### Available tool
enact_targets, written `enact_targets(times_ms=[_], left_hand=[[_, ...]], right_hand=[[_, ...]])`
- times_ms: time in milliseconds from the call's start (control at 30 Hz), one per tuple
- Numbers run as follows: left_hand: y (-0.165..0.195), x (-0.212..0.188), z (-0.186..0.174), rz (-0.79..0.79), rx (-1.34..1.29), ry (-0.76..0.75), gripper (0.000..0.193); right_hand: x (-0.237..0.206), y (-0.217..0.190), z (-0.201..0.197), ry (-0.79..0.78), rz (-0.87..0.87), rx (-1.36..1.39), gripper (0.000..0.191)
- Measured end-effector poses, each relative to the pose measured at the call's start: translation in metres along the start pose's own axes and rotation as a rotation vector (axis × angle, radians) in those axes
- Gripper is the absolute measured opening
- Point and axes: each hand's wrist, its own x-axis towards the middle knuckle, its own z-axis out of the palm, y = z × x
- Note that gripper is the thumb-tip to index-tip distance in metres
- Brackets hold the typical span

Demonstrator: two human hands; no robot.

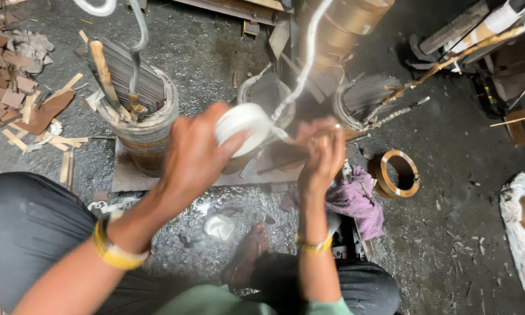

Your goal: The person sits on the workshop floor and wraps white tape from a roll around cylindrical metal coil assemblies, rotating each coil and winding the tape around its body by hand, then works on the next coil.

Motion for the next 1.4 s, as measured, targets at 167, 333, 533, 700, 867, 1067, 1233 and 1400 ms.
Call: enact_targets(times_ms=[167,333,533,700,867,1067,1233,1400], left_hand=[[0.035,0.078,0.051,0.443,-0.011,0.016,0.032],[0.036,0.08,0.078,0.494,-0.162,-0.027,0.039],[0.017,-0.009,0.077,-0.071,-0.231,-0.033,0.043],[0.012,-0.09,0.082,-0.402,-0.458,-0.437,0.056],[0.002,-0.076,0.047,-0.581,-0.654,-0.282,0.043],[0.009,0.045,0.035,0.103,-0.233,-0.005,0.031],[0.038,0.098,0.094,0.185,-0.024,-0.22,0.029],[0.03,0.045,0.1,0.092,-0.508,-0.022,0.035]], right_hand=[[0.079,-0.005,-0.006,-0.319,-0.088,0.06,0.083],[0.062,-0.025,-0.029,-0.301,-0.043,-0.169,0.074],[-0.047,-0.054,-0.033,0.001,0.05,-0.483,0.052],[-0.141,-0.064,0.028,0.239,0.466,0.236,0.062],[-0.121,-0.049,0.025,-0.048,0.294,0.003,0.05],[0.02,-0.011,-0.004,-0.113,-0.533,-0.826,0.021],[0.076,-0.02,-0.015,-0.272,0.018,0.08,0.09],[0.036,-0.046,-0.032,-0.145,0.005,-0.297,0.071]])
